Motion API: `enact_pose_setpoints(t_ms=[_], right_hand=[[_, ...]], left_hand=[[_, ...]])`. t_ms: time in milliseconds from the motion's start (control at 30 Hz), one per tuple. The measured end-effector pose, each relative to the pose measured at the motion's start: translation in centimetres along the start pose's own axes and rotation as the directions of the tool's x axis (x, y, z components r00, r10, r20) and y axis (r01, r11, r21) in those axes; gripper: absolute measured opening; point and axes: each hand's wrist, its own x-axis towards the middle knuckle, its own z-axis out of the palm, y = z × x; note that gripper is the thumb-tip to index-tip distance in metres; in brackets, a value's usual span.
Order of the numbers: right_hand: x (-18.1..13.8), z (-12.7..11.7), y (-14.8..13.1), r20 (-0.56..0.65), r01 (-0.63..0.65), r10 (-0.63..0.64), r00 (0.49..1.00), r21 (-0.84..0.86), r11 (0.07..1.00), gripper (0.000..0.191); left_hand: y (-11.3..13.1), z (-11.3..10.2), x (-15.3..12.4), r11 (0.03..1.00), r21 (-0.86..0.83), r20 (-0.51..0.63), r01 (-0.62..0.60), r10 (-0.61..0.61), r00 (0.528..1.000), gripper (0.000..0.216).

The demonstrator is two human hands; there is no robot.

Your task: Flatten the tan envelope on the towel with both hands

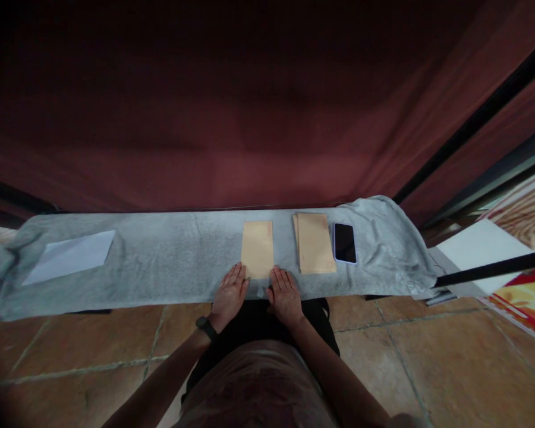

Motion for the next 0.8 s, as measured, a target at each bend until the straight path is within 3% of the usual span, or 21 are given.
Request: enact_pose_setpoints(t_ms=[200,400,600,800], right_hand=[[0.0,0.6,-0.1,-0.041,-0.040,0.040,0.998,0.008,0.999,0.052],[3.1,0.9,0.2,0.084,0.029,-0.032,0.996,0.041,0.999,0.045],[6.9,1.8,2.1,0.092,0.129,-0.130,0.987,0.020,0.991,0.045],[11.6,3.9,3.2,0.126,0.000,0.001,0.992,-0.007,1.000,0.048]], left_hand=[[1.3,0.5,0.5,1.000,-0.014,-0.047,0.019,-0.020,0.999,0.050],[2.9,0.8,1.4,0.984,0.056,0.050,-0.170,0.167,0.985,0.051],[1.9,0.6,1.3,0.939,0.049,0.088,-0.340,0.335,0.938,0.053],[1.6,0.0,1.0,0.931,0.050,0.083,-0.363,0.358,0.930,0.052]])
